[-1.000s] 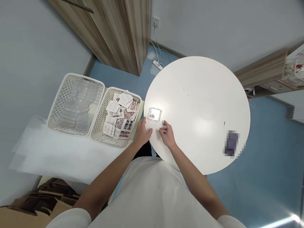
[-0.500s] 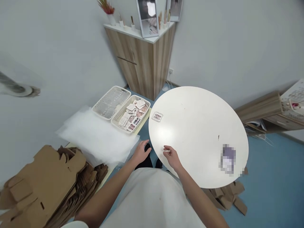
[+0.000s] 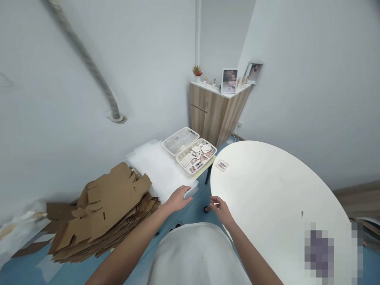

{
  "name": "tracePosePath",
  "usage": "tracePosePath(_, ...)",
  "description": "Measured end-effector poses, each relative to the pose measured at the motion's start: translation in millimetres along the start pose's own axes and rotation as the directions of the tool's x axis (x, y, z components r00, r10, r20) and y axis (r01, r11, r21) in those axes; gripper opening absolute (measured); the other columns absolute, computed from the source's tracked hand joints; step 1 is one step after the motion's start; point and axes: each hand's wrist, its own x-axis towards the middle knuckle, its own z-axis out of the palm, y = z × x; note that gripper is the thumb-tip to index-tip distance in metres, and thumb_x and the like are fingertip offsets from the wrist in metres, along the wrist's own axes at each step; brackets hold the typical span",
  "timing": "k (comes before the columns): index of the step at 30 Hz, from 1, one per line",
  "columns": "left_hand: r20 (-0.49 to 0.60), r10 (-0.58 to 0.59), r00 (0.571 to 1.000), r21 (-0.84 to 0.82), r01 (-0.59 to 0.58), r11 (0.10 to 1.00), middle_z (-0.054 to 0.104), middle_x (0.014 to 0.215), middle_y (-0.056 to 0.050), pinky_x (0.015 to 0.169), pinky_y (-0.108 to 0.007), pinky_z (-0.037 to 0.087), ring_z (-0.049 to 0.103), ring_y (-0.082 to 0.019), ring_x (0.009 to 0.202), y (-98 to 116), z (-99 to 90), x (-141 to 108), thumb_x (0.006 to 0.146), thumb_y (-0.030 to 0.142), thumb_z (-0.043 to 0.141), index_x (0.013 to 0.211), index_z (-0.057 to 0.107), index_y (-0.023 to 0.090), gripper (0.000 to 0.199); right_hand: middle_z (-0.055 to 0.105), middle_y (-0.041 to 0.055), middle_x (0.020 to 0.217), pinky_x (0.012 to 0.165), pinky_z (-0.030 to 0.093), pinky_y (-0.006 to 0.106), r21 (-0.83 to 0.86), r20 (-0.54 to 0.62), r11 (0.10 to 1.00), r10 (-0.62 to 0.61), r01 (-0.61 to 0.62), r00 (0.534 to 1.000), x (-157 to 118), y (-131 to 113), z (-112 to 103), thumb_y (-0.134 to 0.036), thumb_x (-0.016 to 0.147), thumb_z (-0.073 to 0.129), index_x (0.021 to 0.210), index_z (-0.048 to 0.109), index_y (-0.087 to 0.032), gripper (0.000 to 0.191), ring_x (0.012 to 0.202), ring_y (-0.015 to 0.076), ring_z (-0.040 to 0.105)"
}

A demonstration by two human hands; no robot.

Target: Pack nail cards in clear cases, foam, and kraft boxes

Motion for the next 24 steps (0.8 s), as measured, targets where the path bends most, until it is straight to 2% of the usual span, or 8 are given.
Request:
tracePosePath(5, -0.107, -0.151, 0.983, -0.035, 0.148, 0.988, 0.053, 0.113, -0.012, 0.086, -0.036, 0.041, 0.055, -0.024, 0.099, -39, -22.9, -6, 0.069, 0.038, 0.054, 0.112, 0.049, 0.017, 0.049, 0.059, 0.0056, 0.092, 0.066, 0.048, 0.034, -0.096, 0.164, 0.994, -0.044, 0.06, 0.985, 21, -8, 47, -0.034, 0.069, 0.054, 0.103, 0.057, -0.02, 0.037, 0.071, 0.0163, 0.056)
tracePosePath(8, -0.158, -0.258, 0.953, -0.145, 0.236, 0.961, 0.048, 0.121, -0.015, 0.084, -0.034, 0.042, 0.054, -0.025, 0.102, -56, -28.6, -11, 0.067, 0.039, 0.056, 0.117, 0.045, 0.015, 0.056, 0.06, 0.0061, 0.093, 0.065, 0.047, 0.033, -0.182, 0.277, 0.978, -0.046, 0.099, 0.96, 33, -15, 71, -0.035, 0.07, 0.053, 0.104, 0.057, -0.019, 0.037, 0.072, 0.0164, 0.056)
tracePosePath(11, -0.164, -0.319, 0.933, -0.223, 0.28, 0.934, 0.042, 0.128, -0.016, 0.087, -0.032, 0.04, 0.049, -0.025, 0.109, -66, -30.3, -15, 0.066, 0.04, 0.056, 0.121, 0.04, 0.014, 0.062, 0.06, 0.0067, 0.095, 0.071, 0.046, 0.034, -0.265, 0.332, 0.952, -0.059, 0.153, 0.941, 47, -25, 91, -0.034, 0.07, 0.055, 0.104, 0.057, -0.019, 0.037, 0.079, 0.0177, 0.057)
tracePosePath(17, -0.162, -0.377, 0.912, -0.321, 0.312, 0.894, 0.038, 0.132, -0.016, 0.097, -0.037, 0.031, 0.037, -0.027, 0.121, -80, -23.9, -7, 0.067, 0.041, 0.056, 0.119, 0.041, 0.014, 0.06, 0.056, 0.0081, 0.109, 0.083, 0.042, 0.038, -0.389, 0.386, 0.89, -0.079, 0.239, 0.919, 71, -43, 117, -0.031, 0.07, 0.057, 0.106, 0.056, -0.021, 0.037, 0.095, 0.0212, 0.054)
tracePosePath(24, -0.092, -0.468, 0.879, -0.433, 0.387, 0.814, 0.039, 0.132, -0.016, 0.102, -0.036, 0.024, 0.033, -0.023, 0.124, -92, -4.5, 20, 0.08, 0.046, 0.036, 0.12, 0.041, 0.011, 0.053, 0.046, 0.0119, 0.123, 0.098, 0.03, 0.04, -0.533, 0.474, 0.798, 0.006, 0.281, 0.881, 112, -53, 133, -0.029, 0.07, 0.056, 0.113, 0.051, -0.018, 0.045, 0.117, 0.0242, 0.04)
